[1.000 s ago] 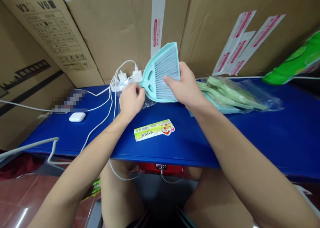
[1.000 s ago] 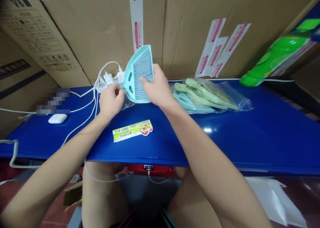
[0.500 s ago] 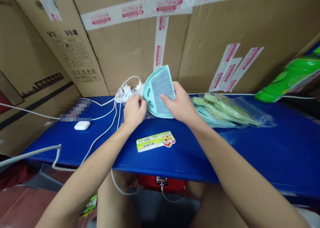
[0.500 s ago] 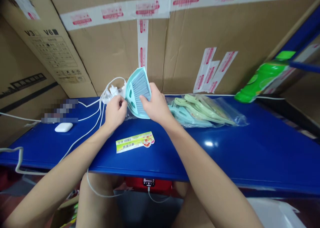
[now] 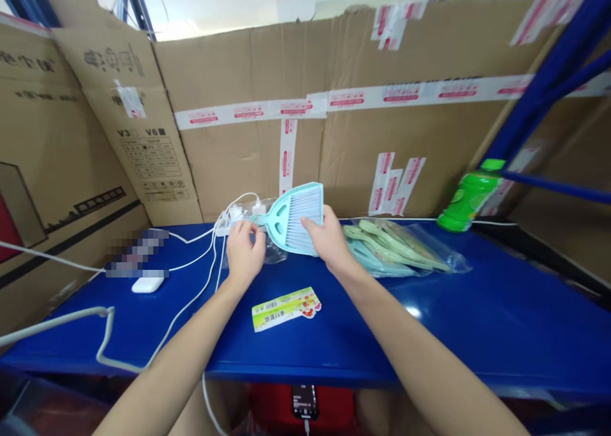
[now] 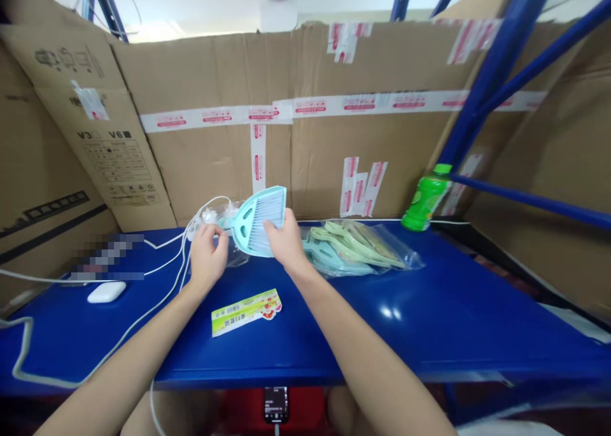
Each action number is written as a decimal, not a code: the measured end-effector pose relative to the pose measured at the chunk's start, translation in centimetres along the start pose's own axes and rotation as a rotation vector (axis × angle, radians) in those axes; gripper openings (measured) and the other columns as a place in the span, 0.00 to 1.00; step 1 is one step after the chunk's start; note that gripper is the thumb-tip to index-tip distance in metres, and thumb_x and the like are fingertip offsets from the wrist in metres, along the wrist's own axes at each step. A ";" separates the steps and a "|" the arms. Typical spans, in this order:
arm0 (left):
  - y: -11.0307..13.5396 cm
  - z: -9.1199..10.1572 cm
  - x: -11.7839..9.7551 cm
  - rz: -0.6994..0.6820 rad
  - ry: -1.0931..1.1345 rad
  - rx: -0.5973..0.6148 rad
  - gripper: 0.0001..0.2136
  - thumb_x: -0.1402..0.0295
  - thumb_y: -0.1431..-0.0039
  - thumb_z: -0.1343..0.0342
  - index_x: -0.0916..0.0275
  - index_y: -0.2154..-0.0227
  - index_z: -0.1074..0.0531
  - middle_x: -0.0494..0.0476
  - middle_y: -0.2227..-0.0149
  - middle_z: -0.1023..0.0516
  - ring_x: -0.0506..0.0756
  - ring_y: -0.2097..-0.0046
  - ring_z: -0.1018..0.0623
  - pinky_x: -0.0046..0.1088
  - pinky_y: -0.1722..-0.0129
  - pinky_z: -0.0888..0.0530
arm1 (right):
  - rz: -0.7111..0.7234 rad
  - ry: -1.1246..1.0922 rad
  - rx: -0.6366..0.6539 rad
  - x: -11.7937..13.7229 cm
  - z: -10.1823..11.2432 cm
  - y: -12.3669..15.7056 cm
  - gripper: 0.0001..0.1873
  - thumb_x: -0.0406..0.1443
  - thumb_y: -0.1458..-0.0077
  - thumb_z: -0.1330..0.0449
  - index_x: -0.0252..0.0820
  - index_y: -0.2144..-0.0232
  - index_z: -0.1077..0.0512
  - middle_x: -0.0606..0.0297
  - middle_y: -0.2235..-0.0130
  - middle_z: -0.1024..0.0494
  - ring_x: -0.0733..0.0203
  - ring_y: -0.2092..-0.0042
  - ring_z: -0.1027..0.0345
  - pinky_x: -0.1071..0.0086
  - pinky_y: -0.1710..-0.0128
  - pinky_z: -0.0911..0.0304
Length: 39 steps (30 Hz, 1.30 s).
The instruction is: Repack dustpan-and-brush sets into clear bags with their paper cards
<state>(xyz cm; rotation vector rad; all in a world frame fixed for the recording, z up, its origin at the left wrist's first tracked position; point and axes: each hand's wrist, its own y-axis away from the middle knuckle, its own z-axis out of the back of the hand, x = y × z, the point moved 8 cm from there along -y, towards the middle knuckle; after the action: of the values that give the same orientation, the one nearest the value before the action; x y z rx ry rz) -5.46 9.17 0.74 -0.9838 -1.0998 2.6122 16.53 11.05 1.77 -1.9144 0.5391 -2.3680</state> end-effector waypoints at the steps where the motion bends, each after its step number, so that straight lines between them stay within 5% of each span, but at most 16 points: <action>1: 0.0 0.1 -0.1 -0.024 0.009 -0.019 0.22 0.56 0.30 0.39 0.63 0.40 0.27 0.64 0.40 0.24 0.58 0.42 0.21 0.45 0.41 0.18 | -0.006 -0.005 0.006 0.0 -0.2 0.1 0.23 0.46 0.31 0.38 0.34 0.44 0.28 0.56 0.45 0.24 0.61 0.44 0.27 0.58 0.39 0.26; 4: 0.0 0.6 -0.6 -0.102 0.033 -0.073 0.20 0.56 0.29 0.40 0.63 0.43 0.26 0.63 0.42 0.23 0.58 0.44 0.21 0.44 0.41 0.18 | -0.018 -0.013 0.017 0.4 -0.8 0.7 0.23 0.45 0.31 0.38 0.35 0.43 0.28 0.55 0.44 0.25 0.60 0.43 0.27 0.58 0.38 0.26; 8: 0.0 1.1 -1.6 -0.194 0.056 -0.135 0.09 0.66 0.31 0.44 0.62 0.67 0.24 0.62 0.54 0.19 0.59 0.49 0.20 0.41 0.45 0.22 | -0.050 -0.044 0.036 0.9 -1.5 1.5 0.22 0.44 0.32 0.37 0.35 0.43 0.28 0.55 0.44 0.24 0.60 0.43 0.27 0.58 0.38 0.26; 10: 0.0 1.3 -2.2 -0.226 0.065 -0.156 0.08 0.69 0.35 0.45 0.60 0.71 0.27 0.61 0.56 0.19 0.60 0.51 0.20 0.40 0.47 0.24 | -0.077 -0.074 0.058 0.8 -1.7 1.7 0.22 0.44 0.32 0.37 0.35 0.44 0.27 0.56 0.45 0.24 0.60 0.43 0.27 0.58 0.38 0.26; 21: 0.8 1.3 -4.0 -0.245 0.057 -0.156 0.07 0.66 0.38 0.45 0.59 0.71 0.27 0.60 0.60 0.18 0.60 0.53 0.20 0.39 0.49 0.28 | -0.301 -0.399 0.212 -1.9 -4.1 2.3 0.26 0.46 0.31 0.38 0.35 0.40 0.30 0.55 0.44 0.25 0.60 0.44 0.27 0.59 0.41 0.24; 34: 1.4 0.1 -5.4 -0.306 0.050 0.083 0.08 0.66 0.35 0.48 0.59 0.69 0.26 0.62 0.52 0.17 0.60 0.48 0.19 0.42 0.43 0.25 | -0.377 -0.634 0.387 -1.7 -5.2 3.1 0.22 0.42 0.31 0.37 0.34 0.42 0.29 0.57 0.49 0.23 0.65 0.50 0.25 0.67 0.50 0.22; 39: 1.4 0.3 -6.2 -0.379 0.050 0.134 0.08 0.66 0.36 0.48 0.59 0.69 0.27 0.61 0.51 0.16 0.61 0.44 0.19 0.45 0.36 0.28 | -0.369 -0.697 0.425 -1.1 -5.6 3.3 0.19 0.32 0.36 0.36 0.35 0.44 0.28 0.60 0.55 0.20 0.66 0.55 0.23 0.67 0.53 0.21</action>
<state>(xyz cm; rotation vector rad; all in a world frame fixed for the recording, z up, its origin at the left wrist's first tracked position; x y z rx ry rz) -0.70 5.74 3.15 -0.7266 -0.9743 2.3082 10.83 9.53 -1.25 -2.5302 -0.3579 -1.5684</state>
